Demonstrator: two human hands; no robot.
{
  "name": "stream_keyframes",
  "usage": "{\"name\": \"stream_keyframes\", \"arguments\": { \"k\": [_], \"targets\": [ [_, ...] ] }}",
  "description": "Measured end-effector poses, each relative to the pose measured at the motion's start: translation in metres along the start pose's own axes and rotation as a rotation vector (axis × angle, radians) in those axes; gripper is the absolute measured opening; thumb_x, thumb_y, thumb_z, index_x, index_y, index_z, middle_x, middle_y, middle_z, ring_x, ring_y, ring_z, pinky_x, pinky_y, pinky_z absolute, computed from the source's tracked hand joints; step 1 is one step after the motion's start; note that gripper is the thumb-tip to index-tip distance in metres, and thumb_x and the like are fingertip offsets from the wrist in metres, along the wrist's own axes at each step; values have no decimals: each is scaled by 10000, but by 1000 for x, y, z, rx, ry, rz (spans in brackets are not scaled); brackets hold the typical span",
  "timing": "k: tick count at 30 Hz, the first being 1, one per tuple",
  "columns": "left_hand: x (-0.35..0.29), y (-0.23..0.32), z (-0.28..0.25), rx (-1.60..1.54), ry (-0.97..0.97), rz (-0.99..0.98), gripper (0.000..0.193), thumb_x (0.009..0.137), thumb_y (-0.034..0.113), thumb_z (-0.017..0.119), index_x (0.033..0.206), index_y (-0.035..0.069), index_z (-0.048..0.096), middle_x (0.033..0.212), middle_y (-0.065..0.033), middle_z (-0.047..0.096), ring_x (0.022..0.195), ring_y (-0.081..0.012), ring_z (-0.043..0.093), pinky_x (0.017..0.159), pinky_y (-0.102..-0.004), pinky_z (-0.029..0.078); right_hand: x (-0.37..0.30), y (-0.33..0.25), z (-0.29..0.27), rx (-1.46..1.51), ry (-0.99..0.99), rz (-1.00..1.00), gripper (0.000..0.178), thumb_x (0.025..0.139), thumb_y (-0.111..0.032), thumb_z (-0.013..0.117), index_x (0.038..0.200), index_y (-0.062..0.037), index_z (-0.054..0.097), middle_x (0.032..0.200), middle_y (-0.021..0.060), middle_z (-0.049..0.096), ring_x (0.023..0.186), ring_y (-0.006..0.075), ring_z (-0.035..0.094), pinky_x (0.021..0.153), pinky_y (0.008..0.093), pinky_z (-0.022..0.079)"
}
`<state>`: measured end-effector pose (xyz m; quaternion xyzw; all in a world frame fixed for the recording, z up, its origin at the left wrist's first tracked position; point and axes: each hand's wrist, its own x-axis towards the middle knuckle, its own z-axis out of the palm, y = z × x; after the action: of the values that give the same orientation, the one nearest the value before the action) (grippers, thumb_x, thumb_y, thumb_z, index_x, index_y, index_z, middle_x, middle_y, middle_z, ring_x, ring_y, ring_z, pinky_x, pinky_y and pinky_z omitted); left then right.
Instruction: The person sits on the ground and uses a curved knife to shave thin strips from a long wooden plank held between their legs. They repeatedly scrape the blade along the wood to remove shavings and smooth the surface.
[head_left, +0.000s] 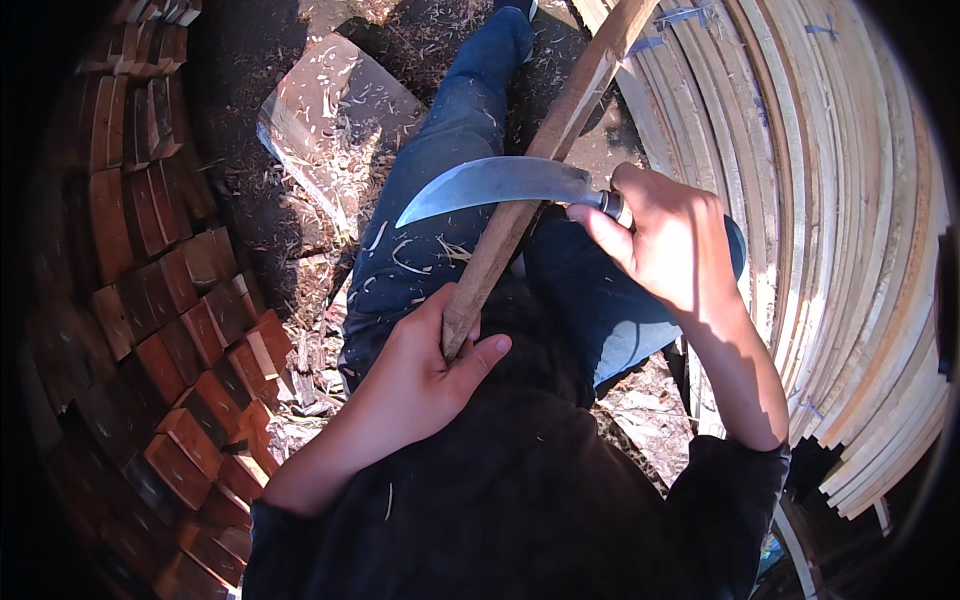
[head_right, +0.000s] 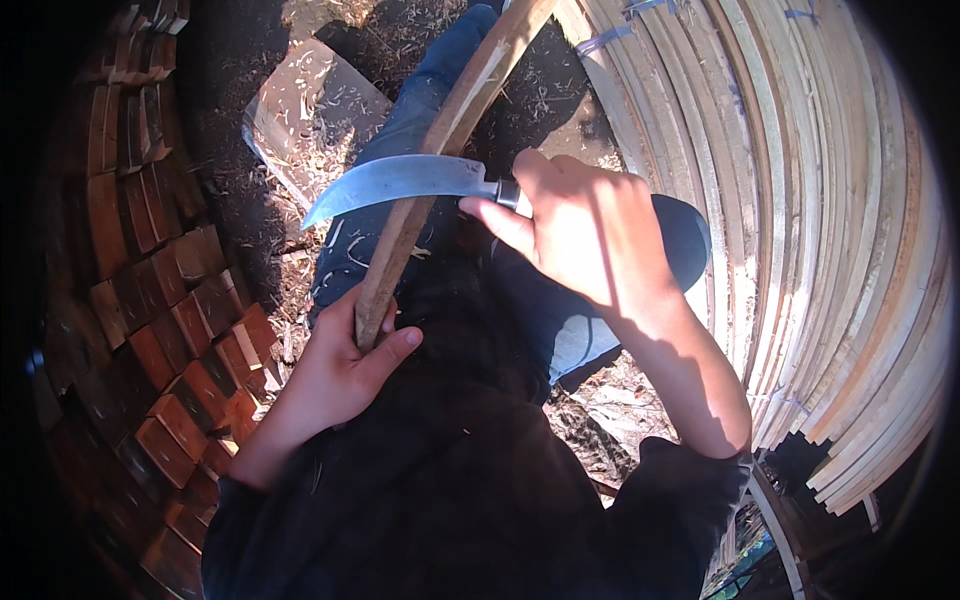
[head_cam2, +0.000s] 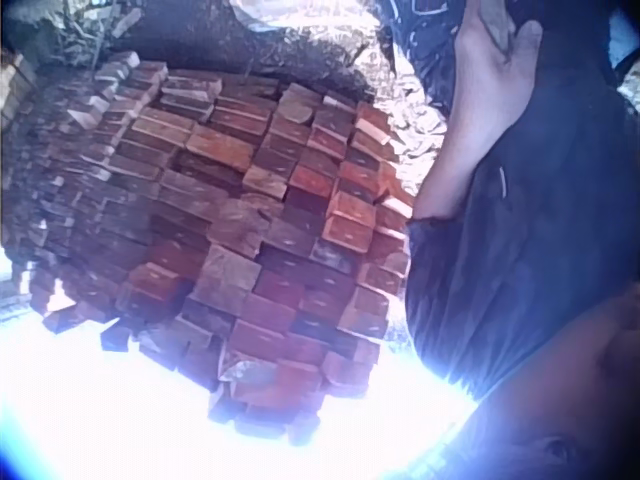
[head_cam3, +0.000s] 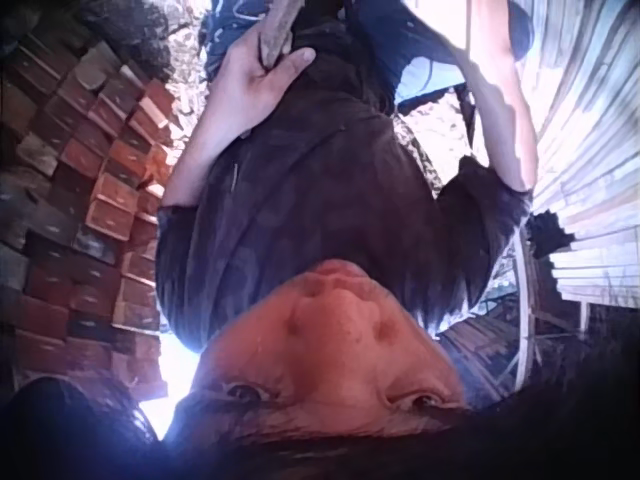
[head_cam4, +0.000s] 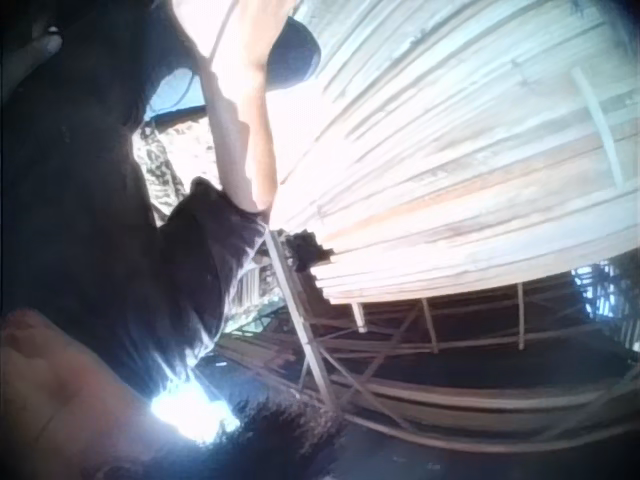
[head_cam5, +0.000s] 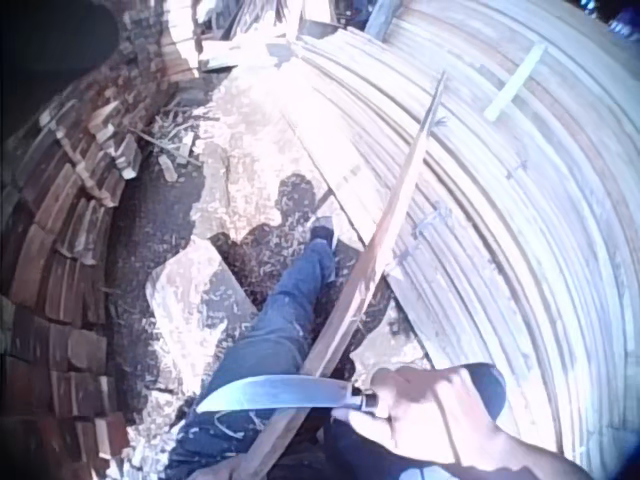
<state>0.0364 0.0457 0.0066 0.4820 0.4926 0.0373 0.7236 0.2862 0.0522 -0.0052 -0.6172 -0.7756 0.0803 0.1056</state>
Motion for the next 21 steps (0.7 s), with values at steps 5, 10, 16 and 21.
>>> {"name": "stream_keyframes", "arguments": {
  "k": [5,10,16,21],
  "targets": [
    [3,10,-4,52,-8,18,231,861,142,687,878,48,476,697,31,392,633,-50,371,564,-221,330,10,37,4,-120,52,411,481,872,-497,612,743,-34,628,507,112,573,505,303,639,481,378,507],
    [-1,7,-2,-7,-20,34,223,864,134,684,860,67,472,690,36,392,627,-44,363,556,-218,326,11,56,5,-200,103,360,481,845,-522,628,734,-54,625,502,107,568,510,302,634,492,392,509],
    [2,-3,-7,6,-35,27,250,870,152,682,872,36,460,680,8,392,619,-58,375,544,-235,357,-8,21,15,-64,120,197,460,811,-483,690,721,-44,588,520,102,557,494,278,624,466,371,486],
    [-1,-9,-11,48,-19,43,263,851,150,699,865,40,460,685,13,398,623,-61,388,558,-232,363,-9,13,27,120,96,451,457,833,-457,680,712,-28,580,528,137,555,510,318,610,481,391,478]
  ]
}}
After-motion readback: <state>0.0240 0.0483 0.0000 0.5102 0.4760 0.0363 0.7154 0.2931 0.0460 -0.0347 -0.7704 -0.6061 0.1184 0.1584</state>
